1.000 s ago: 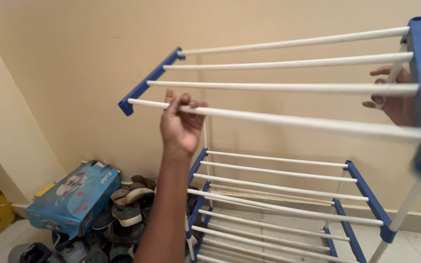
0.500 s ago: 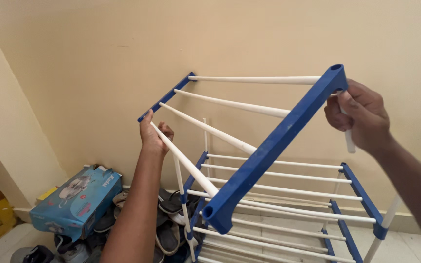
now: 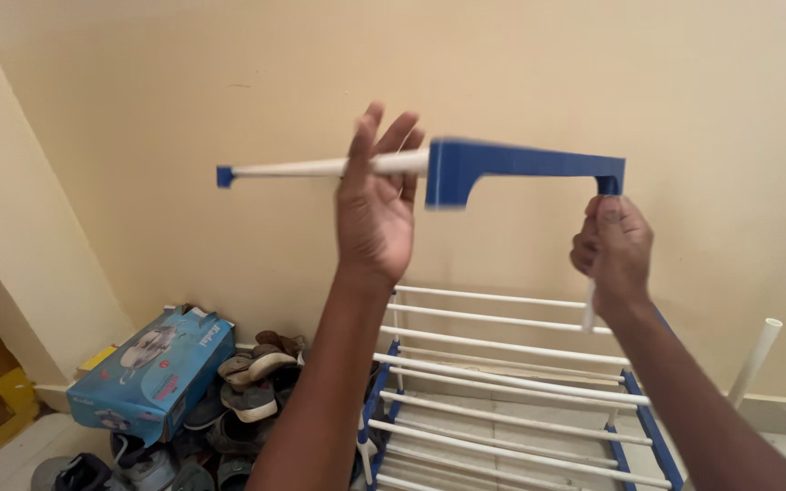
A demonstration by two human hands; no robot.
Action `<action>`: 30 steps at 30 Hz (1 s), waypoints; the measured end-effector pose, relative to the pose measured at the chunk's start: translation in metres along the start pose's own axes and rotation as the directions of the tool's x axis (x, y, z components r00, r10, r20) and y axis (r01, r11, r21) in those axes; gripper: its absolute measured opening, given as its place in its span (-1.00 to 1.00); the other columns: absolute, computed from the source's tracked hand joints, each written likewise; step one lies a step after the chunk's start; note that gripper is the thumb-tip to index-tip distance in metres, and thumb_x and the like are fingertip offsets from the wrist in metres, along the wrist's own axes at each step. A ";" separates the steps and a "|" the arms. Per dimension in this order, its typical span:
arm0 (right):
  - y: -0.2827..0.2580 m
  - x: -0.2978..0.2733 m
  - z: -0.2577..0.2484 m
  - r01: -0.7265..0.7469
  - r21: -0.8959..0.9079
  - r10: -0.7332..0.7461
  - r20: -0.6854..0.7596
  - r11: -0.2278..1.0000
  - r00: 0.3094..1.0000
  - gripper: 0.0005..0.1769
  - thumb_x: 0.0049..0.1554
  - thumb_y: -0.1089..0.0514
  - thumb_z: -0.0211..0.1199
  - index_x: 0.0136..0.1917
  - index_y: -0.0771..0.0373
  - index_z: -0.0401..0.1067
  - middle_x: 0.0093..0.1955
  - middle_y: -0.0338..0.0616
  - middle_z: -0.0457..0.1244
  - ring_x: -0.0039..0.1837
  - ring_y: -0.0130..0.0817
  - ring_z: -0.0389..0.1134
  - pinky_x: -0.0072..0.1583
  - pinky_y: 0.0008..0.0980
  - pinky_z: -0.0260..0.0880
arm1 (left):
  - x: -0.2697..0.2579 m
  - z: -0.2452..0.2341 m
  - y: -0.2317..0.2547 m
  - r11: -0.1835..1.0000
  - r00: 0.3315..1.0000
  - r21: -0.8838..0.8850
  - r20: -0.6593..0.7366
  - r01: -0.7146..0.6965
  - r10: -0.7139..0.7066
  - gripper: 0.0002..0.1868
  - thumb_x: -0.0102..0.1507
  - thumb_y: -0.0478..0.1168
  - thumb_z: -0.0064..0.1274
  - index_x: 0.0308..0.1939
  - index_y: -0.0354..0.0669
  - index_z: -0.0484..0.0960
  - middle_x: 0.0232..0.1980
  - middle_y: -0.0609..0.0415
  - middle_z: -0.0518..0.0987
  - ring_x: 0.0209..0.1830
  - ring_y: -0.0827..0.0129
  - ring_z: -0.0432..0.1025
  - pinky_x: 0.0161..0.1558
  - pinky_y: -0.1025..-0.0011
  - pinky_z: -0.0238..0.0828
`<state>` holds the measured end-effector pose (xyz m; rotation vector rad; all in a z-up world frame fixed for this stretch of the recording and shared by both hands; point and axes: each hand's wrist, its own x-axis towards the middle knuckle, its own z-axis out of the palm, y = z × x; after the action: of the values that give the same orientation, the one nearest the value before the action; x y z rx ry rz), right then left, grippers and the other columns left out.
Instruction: The person assembles a white and blue plastic shoe rack by inserting horizontal bars into vertical supports and connecting side frames. The person handles multiple bars and connectors, aligning and securing them to form the rack structure.
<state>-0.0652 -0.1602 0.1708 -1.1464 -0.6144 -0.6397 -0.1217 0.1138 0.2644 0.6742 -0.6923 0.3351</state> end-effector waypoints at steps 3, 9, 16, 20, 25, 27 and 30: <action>0.017 -0.004 0.013 -0.048 0.051 0.051 -0.062 0.998 0.997 -0.70 0.41 -0.10 -0.02 -0.08 0.11 0.22 -0.46 -0.46 -0.07 -0.48 -0.67 -0.12 -0.43 -0.55 -0.17 | 0.012 0.016 -0.015 0.988 0.997 0.139 0.036 -0.073 0.069 -0.21 0.31 0.13 0.25 0.37 -0.30 0.27 -0.04 0.07 0.49 -0.07 0.37 0.34 0.11 0.36 0.22; 0.042 -0.008 0.044 -0.129 -0.081 0.108 -0.226 0.988 0.968 -0.71 0.41 -0.03 -0.09 -0.11 0.10 0.20 -0.48 -0.45 -0.06 -0.52 -0.66 -0.10 -0.48 -0.51 -0.15 | 0.020 0.040 -0.028 0.960 0.965 0.153 -0.089 -0.234 0.249 -0.51 0.37 -0.03 0.15 0.12 -0.35 0.34 -0.18 0.04 0.58 -0.17 0.45 0.44 -0.05 0.43 0.41; 0.068 -0.028 0.076 -0.230 -0.494 0.102 -0.272 0.838 0.957 -0.66 0.39 -0.02 -0.10 -0.13 0.20 0.27 -0.46 -0.31 0.08 -0.45 -0.48 0.10 -0.39 -0.34 0.08 | 0.004 0.068 -0.032 0.890 0.888 0.159 -0.112 -0.427 0.446 -0.46 0.41 -0.10 0.00 0.25 -0.29 0.08 -0.21 -0.19 0.63 -0.16 0.34 0.50 -0.03 0.44 0.46; 0.080 -0.034 0.096 -0.131 -0.676 0.031 -0.159 0.726 0.987 -0.61 0.39 0.00 -0.13 -0.11 0.28 0.32 -0.40 -0.09 0.25 -0.36 -0.24 0.31 -0.28 -0.15 0.24 | -0.009 0.070 -0.040 0.820 0.850 0.241 0.048 -0.519 0.524 -0.51 0.51 -0.11 -0.07 0.28 -0.26 -0.01 -0.13 -0.29 0.67 -0.04 0.34 0.50 0.16 0.47 0.39; 0.077 -0.041 0.115 -0.173 -0.779 0.147 -0.105 0.603 0.984 -0.65 0.35 -0.01 -0.11 -0.02 0.29 0.33 -0.35 0.11 0.33 -0.30 -0.07 0.38 -0.25 -0.05 0.30 | -0.012 0.057 -0.039 0.807 0.836 0.219 0.110 -0.548 0.538 -0.57 0.53 -0.15 -0.13 0.30 -0.19 -0.01 -0.04 -0.31 0.64 0.04 0.32 0.50 0.23 0.41 0.37; 0.078 -0.048 0.119 -0.172 -0.860 0.149 -0.113 0.481 0.982 -0.60 0.40 -0.04 -0.12 0.00 0.29 0.36 -0.37 0.06 0.27 -0.33 -0.06 0.28 -0.25 -0.04 0.23 | -0.010 0.048 -0.037 0.800 0.834 0.239 0.119 -0.550 0.538 -0.59 0.54 -0.16 -0.16 0.30 -0.18 -0.01 -0.03 -0.30 0.65 0.05 0.31 0.51 0.28 0.40 0.37; 0.078 -0.056 0.121 -0.462 -0.490 0.490 -0.080 0.739 0.868 -0.55 0.41 -0.09 -0.11 0.02 0.31 0.41 -0.41 -0.22 0.08 -0.42 -0.40 0.06 -0.36 -0.28 0.12 | -0.011 0.037 -0.030 0.780 0.829 0.289 0.110 -0.555 0.548 -0.62 0.54 -0.17 -0.21 0.31 -0.17 -0.01 -0.05 -0.29 0.65 0.03 0.29 0.52 0.28 0.37 0.38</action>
<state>-0.0596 -0.0152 0.1174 -1.7388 -0.1679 -0.3188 -0.1320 0.0659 0.2643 0.7625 -0.8627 1.0041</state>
